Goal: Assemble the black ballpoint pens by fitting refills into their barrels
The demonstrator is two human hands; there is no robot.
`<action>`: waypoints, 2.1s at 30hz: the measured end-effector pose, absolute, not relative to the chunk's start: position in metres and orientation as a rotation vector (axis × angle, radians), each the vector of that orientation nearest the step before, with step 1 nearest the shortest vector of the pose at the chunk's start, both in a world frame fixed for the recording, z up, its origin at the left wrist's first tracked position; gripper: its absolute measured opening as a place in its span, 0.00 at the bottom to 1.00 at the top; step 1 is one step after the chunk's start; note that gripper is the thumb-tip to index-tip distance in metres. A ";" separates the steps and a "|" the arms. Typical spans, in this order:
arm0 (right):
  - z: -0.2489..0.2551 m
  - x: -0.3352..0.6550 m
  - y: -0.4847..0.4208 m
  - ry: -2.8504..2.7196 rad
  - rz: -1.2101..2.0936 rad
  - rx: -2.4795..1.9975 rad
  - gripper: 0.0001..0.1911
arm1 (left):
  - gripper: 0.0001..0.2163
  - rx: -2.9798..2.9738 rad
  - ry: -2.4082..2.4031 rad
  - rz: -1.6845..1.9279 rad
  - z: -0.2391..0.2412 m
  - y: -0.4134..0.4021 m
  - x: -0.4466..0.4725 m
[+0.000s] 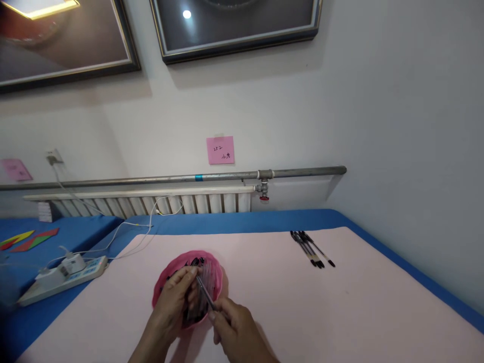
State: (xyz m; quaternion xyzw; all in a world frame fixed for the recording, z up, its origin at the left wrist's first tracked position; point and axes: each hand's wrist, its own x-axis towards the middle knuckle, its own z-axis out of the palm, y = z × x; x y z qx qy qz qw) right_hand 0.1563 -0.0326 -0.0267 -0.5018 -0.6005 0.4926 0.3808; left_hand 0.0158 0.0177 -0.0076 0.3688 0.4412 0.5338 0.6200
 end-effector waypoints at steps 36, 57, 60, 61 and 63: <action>-0.041 0.235 0.007 -1.563 0.518 -1.647 0.13 | 0.09 0.988 1.553 1.295 -0.020 0.042 -0.029; -0.068 0.340 0.030 -1.810 -0.469 -2.159 0.13 | 0.16 1.283 1.773 1.191 -0.027 0.035 -0.031; -0.074 0.309 0.012 -1.984 -0.477 -1.977 0.15 | 0.15 1.369 1.776 1.232 -0.015 0.028 -0.020; -0.077 0.298 0.005 -2.032 -0.475 -1.923 0.17 | 0.14 1.404 1.767 1.246 -0.012 0.025 -0.015; -0.083 0.277 -0.008 -2.092 -0.469 -1.846 0.18 | 0.14 1.472 1.733 1.251 -0.007 0.021 -0.007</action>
